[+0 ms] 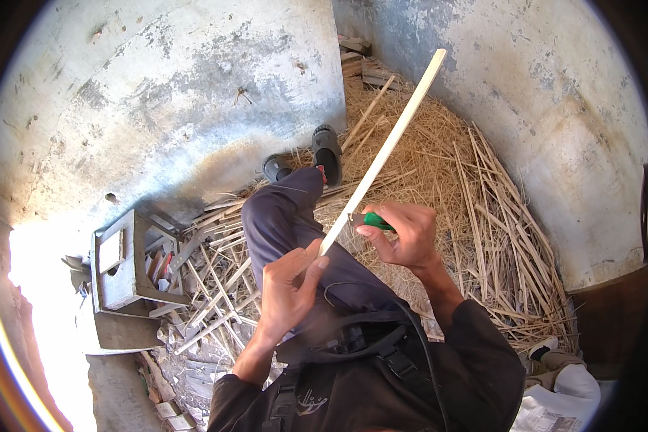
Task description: The person sits on a floor covered with straw and shavings, using a green-handled knife to shave a long, thin bamboo stick. They repeatedly scrape the surface of the stick to remove thin layers, rotating it to work on different sides.
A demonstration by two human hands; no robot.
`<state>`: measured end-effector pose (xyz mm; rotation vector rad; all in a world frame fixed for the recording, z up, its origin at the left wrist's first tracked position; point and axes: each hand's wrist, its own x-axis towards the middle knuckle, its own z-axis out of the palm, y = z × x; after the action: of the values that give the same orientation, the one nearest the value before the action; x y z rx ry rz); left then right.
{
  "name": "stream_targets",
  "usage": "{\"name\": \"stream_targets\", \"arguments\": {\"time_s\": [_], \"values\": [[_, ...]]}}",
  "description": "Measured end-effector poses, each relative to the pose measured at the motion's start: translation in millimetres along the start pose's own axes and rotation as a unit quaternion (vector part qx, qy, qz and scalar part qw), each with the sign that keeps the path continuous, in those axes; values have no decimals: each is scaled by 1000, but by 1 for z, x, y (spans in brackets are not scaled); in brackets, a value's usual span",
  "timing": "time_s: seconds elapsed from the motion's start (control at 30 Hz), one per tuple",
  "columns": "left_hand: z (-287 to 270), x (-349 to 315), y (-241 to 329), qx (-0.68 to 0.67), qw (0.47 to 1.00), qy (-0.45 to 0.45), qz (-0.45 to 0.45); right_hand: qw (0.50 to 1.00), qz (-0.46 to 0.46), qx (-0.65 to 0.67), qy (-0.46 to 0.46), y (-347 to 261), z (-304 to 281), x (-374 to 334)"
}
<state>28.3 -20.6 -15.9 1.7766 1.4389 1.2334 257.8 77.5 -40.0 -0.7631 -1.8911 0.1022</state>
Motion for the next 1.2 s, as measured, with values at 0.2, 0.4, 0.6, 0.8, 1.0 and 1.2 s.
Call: {"name": "stream_targets", "arguments": {"time_s": [0.2, 0.4, 0.6, 0.8, 1.0, 1.2], "values": [[-2, -11, -3, 19, 1000, -14, -16, 994, 93, 0, 60, 31, -10, -5], [-5, -18, -21, 18, 999, -28, -35, 991, 120, -17, 51, 51, -20, 7], [-12, -16, -4, -35, 984, -90, -146, 991, 129, 14, 31, 44, -24, 7], [-16, -10, -24, -9, 976, -143, -163, 992, 105, 61, 31, 44, -20, 1], [-18, 2, -33, 3, 979, -153, -134, 995, 60, 65, 34, 39, -21, 6], [-19, 16, -32, 59, 972, -201, -106, 994, 74, 72, 24, 31, -26, 9]]}}
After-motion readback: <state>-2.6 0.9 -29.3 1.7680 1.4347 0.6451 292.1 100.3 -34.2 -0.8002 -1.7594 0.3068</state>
